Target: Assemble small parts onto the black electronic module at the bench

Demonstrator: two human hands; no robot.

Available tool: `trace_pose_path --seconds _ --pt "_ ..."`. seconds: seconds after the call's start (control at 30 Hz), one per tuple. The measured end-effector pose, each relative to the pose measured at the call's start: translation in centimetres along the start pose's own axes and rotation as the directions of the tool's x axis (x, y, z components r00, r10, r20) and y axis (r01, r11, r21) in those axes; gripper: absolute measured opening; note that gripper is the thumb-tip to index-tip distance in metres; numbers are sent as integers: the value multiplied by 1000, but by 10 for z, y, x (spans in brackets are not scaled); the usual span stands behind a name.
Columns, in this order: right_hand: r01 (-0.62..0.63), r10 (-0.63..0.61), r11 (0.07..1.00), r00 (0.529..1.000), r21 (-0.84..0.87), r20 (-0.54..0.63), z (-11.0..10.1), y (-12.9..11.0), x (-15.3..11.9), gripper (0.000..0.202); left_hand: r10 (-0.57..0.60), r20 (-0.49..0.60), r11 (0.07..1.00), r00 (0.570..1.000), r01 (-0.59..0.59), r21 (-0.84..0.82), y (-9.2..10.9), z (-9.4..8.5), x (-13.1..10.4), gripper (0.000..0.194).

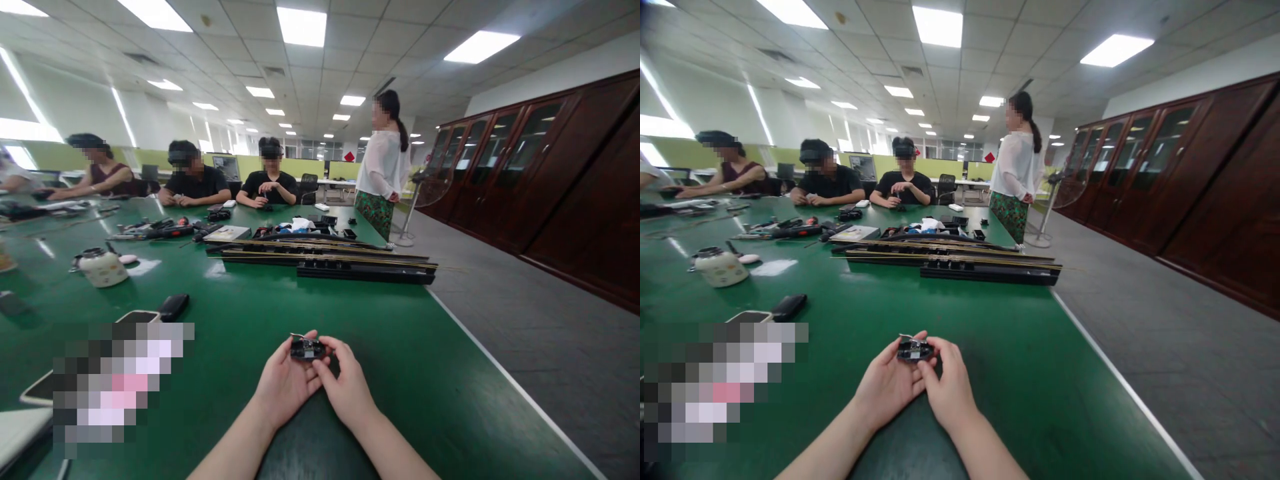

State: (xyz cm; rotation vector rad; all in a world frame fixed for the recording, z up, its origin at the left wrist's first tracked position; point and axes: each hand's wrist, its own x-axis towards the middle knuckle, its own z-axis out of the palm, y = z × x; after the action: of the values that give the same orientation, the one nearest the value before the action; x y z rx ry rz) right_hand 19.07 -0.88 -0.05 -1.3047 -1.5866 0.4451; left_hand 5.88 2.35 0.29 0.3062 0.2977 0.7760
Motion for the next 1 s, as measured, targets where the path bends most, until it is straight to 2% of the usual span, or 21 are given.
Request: trace_pose_path --seconds 0.17,0.3,0.4,0.6,0.83,1.0 --pt "54 -55 998 998 13 35 0 -6 2 38 15 -6 1000 1000 -15 -18 -1 1 2 30" --pt "95 -96 995 994 6 61 -1 -6 3 32 28 -14 999 1000 -29 -31 -2 2 3 29" --pt "94 -94 995 994 -10 62 -1 -5 3 25 49 -2 998 999 -49 -38 -2 2 3 28" --pt "109 -108 994 991 -11 79 -1 -5 3 25 51 -9 998 999 -52 -42 -1 1 2 30" --pt "109 -108 994 991 -14 81 -1 -7 3 26 44 21 999 999 -44 -11 0 1 2 46" --pt "103 -100 995 989 -17 105 -2 -7 3 24 23 7 1000 1000 -23 -21 -1 -1 3 40"
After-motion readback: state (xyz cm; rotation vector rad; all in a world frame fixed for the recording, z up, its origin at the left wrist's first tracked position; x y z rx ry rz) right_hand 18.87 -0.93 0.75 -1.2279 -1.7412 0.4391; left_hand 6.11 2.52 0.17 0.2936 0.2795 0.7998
